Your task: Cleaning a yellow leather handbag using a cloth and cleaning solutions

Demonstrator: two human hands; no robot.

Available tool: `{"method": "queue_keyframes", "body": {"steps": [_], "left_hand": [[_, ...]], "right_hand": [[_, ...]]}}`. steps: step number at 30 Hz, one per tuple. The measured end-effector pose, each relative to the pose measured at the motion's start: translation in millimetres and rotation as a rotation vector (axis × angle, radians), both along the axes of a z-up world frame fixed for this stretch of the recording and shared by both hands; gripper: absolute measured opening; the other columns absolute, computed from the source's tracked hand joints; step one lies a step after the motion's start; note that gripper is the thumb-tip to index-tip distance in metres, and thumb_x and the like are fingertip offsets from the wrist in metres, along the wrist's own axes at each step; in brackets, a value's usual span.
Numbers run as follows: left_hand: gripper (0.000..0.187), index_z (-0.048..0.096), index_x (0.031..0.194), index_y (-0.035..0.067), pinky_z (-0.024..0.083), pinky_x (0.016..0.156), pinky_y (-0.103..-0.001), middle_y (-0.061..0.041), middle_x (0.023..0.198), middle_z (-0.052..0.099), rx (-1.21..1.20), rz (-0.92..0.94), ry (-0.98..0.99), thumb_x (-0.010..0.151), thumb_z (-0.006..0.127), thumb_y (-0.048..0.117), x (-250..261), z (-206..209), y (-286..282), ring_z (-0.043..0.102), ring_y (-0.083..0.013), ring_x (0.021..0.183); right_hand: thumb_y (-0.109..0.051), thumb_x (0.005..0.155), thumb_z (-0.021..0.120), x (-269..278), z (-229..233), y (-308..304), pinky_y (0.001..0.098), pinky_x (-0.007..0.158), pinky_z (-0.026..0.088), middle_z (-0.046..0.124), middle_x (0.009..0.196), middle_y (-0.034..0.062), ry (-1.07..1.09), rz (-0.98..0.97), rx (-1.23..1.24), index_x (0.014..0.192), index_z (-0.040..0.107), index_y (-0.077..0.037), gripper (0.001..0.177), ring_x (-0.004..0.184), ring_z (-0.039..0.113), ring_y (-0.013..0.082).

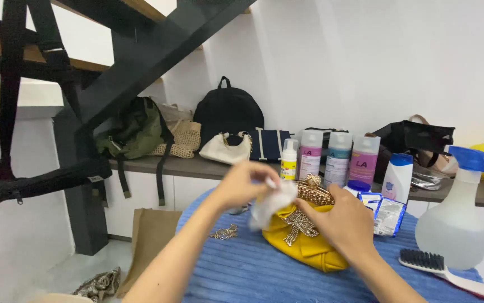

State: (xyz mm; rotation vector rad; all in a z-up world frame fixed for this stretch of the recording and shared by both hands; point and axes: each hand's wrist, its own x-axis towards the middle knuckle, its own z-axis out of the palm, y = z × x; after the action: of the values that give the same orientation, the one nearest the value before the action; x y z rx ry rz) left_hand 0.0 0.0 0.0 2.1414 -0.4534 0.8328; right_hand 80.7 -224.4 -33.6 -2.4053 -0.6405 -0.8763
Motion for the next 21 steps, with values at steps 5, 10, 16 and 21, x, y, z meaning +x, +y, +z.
{"method": "queue_keyframes", "body": {"steps": [5, 10, 16, 21], "left_hand": [[0.019, 0.082, 0.084, 0.013, 0.053, 0.060, -0.024, -0.003, 0.083, 0.076, 0.033, 0.256, -0.079, 0.073, 0.073, 0.000, -8, 16, -29, 0.061, -0.0100, 0.068], [0.019, 0.082, 0.085, 0.004, 0.045, 0.050, -0.022, -0.009, 0.079, 0.074, 0.057, 0.042, -0.177, 0.074, 0.069, 0.012, -2, 1, -57, 0.054, -0.0102, 0.057], [0.020, 0.069, 0.093, 0.012, 0.050, 0.056, -0.026, 0.000, 0.070, 0.069, 0.215, 0.166, -0.132, 0.077, 0.082, 0.010, -23, 7, -84, 0.061, -0.0108, 0.061], [0.013, 0.074, 0.082, 0.007, 0.053, 0.056, -0.025, -0.004, 0.070, 0.071, 0.138, 0.290, -0.098, 0.074, 0.084, 0.009, -6, 7, -61, 0.064, -0.0123, 0.059]], "right_hand": [[-0.090, 0.069, 0.062, -4, 3, 2, 0.0272, 0.053, 0.051, 0.071, 0.075, 0.0043, 0.025, -0.011, -0.025, 0.087, 0.070, -0.009, 0.083, 0.059, 0.065, 0.0165], [-0.084, 0.072, 0.068, -3, -4, -3, 0.0280, 0.052, 0.050, 0.069, 0.070, 0.0049, -0.041, 0.014, 0.004, 0.077, 0.067, -0.009, 0.075, 0.053, 0.062, 0.0162], [-0.047, 0.070, 0.080, 2, -10, -5, 0.0367, 0.063, 0.053, 0.071, 0.078, 0.0078, -0.149, 0.133, 0.130, 0.085, 0.070, -0.009, 0.042, 0.064, 0.068, 0.0238], [-0.080, 0.077, 0.065, 5, -10, 0, 0.0332, 0.055, 0.052, 0.068, 0.069, 0.0082, -0.142, 0.046, 0.045, 0.071, 0.064, -0.006, 0.074, 0.053, 0.061, 0.0199]]}}
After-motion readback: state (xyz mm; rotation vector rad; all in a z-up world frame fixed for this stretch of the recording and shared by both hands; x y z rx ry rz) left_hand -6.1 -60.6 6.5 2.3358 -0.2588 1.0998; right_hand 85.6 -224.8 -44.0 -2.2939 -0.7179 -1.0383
